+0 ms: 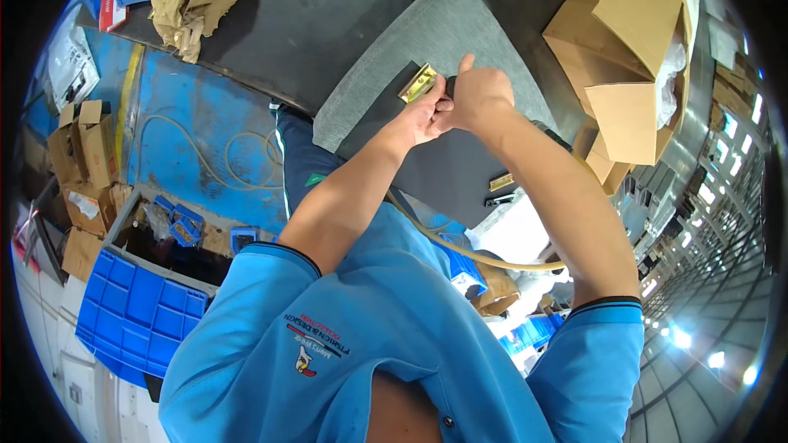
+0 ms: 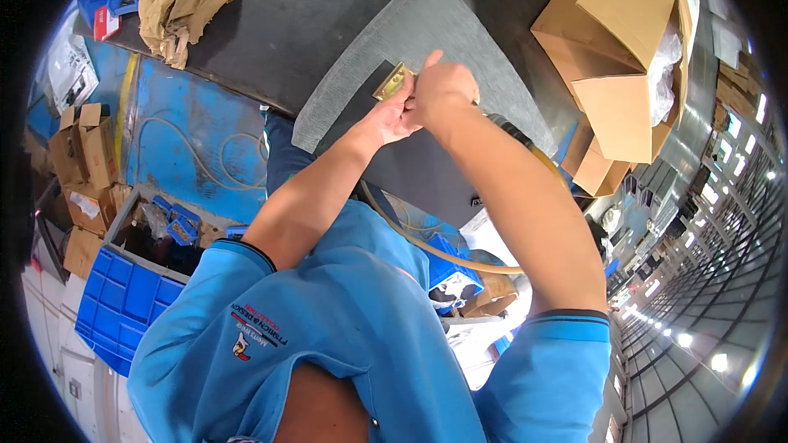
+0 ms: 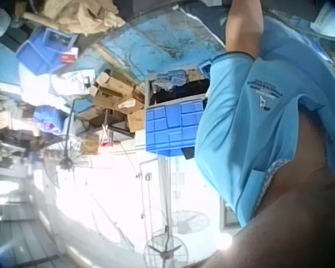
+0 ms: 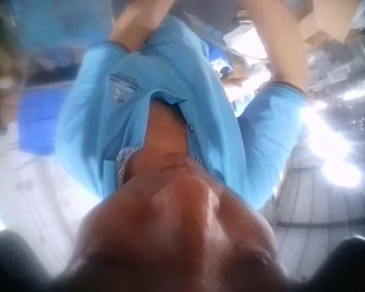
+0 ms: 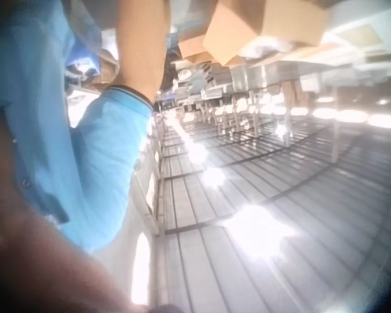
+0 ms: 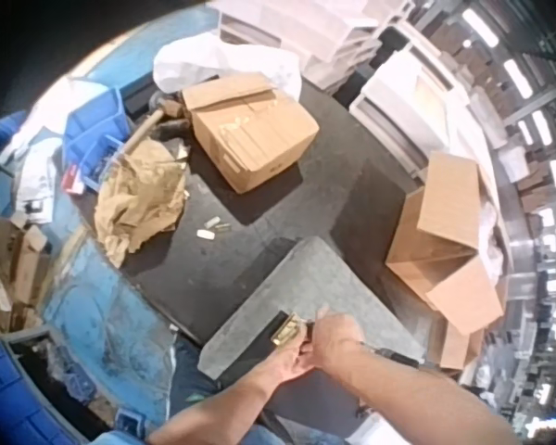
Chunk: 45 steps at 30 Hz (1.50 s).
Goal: The person uses a utility knife to trim a dark panel on a gray upholstered piece. They then use a power drill to attach two metal brackets to the panel and finally place a gray upholstered cushion onto the assembled frame.
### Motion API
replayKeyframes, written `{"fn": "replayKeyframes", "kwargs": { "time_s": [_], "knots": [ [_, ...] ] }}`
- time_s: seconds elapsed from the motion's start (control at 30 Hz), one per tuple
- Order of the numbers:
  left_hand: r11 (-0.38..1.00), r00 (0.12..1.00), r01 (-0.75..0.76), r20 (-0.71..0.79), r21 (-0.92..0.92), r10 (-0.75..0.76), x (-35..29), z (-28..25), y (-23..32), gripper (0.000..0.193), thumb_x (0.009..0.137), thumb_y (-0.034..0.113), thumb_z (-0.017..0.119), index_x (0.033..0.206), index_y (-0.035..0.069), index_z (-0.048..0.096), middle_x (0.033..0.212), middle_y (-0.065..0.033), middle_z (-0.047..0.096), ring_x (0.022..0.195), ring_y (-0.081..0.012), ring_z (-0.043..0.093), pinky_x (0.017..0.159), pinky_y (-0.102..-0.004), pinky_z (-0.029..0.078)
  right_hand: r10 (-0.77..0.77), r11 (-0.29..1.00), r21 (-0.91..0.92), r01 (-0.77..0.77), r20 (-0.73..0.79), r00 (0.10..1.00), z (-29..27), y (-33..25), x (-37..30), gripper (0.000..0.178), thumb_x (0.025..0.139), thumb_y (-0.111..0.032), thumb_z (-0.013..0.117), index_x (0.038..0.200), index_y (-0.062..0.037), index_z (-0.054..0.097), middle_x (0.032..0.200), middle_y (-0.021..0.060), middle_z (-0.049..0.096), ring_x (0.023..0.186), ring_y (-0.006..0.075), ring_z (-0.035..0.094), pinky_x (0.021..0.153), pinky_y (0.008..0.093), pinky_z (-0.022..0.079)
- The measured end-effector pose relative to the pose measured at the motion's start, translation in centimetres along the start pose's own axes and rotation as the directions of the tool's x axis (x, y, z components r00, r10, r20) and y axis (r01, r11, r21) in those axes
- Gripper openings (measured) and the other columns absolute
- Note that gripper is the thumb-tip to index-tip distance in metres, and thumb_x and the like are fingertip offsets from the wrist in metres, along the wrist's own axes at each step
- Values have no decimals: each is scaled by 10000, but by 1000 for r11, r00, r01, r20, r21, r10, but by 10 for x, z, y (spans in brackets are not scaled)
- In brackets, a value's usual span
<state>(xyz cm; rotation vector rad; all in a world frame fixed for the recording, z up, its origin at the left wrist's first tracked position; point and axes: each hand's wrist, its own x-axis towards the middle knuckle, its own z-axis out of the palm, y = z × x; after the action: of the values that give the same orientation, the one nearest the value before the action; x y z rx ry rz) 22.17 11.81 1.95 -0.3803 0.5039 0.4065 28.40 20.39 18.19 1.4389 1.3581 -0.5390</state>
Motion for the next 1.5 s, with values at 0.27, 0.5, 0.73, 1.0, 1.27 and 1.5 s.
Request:
{"fn": "replayKeyframes", "kwargs": {
  "time_s": [0.27, 0.5, 0.73, 1.0, 1.27, 1.5],
  "knots": [
    [854, 992, 94, -122, 511, -36, -70, -47, 17, 266, 1024, 225, 514, 1169, 33, 630, 879, -21, 640, 706, -115, 559, 657, -269, 478, -134, 881, 422, 212, -207, 969, 110, 68, -52, 719, 864, -718, 541, 1156, -63, 597, 861, 227, 695, 850, 414, 686, 742, 481, 545],
    [567, 960, 249, -276, 785, -39, -118, -32, 20, 255, 1020, 337, 574, 1034, 84, 595, 887, -23, 659, 702, -82, 565, 633, -227, 466, 17, 727, 687, 12, -35, 999, 289, 77, -156, 652, 894, -661, 539, 1182, -78, 586, 884, 231, 702, 889, 416, 687, 777, 500, 540],
    [172, 919, 391, -373, 904, -130, -78, -6, -6, 293, 1013, 370, 585, 988, 80, 625, 708, 80, 423, 612, -35, 369, 532, -205, 297, 272, 149, 927, -345, 297, 915, 408, 6, -269, 632, 875, -621, 597, 1167, -61, 619, 947, 226, 712, 941, 408, 683, 815, 473, 536],
    [-92, 859, 386, -394, 918, -327, -7, 12, -117, 278, 1008, 357, 580, 978, 83, 617, 713, 82, 427, 576, -25, 343, 484, -207, 269, 366, -264, 883, -388, 464, 807, 475, -29, -318, 659, 824, -635, 667, 1041, -13, 659, 869, 209, 703, 856, 378, 692, 763, 437, 525],
    [-836, 998, 52, -8, 547, 57, 117, -5, -274, 321, 949, 320, 595, 1040, 12, 586, 954, -179, 704, 855, -351, 695, 743, -463, 540, 359, -422, 896, -139, 306, 882, 554, 54, -274, 592, 801, -544, 762, 871, 32, 645, 680, 141, 611, 625, 252, 533, 622, 389, 452],
    [-853, 953, 300, -104, 426, 283, 167, -26, -325, 337, 943, 313, 576, 1042, -9, 573, 985, -237, 693, 966, -399, 681, 817, -492, 533, 105, -575, 814, -81, 172, 979, 607, 131, -246, 520, 813, -469, 772, 996, 10, 683, 765, 63, 651, 698, 150, 568, 662, 325, 474]
  ]
}}
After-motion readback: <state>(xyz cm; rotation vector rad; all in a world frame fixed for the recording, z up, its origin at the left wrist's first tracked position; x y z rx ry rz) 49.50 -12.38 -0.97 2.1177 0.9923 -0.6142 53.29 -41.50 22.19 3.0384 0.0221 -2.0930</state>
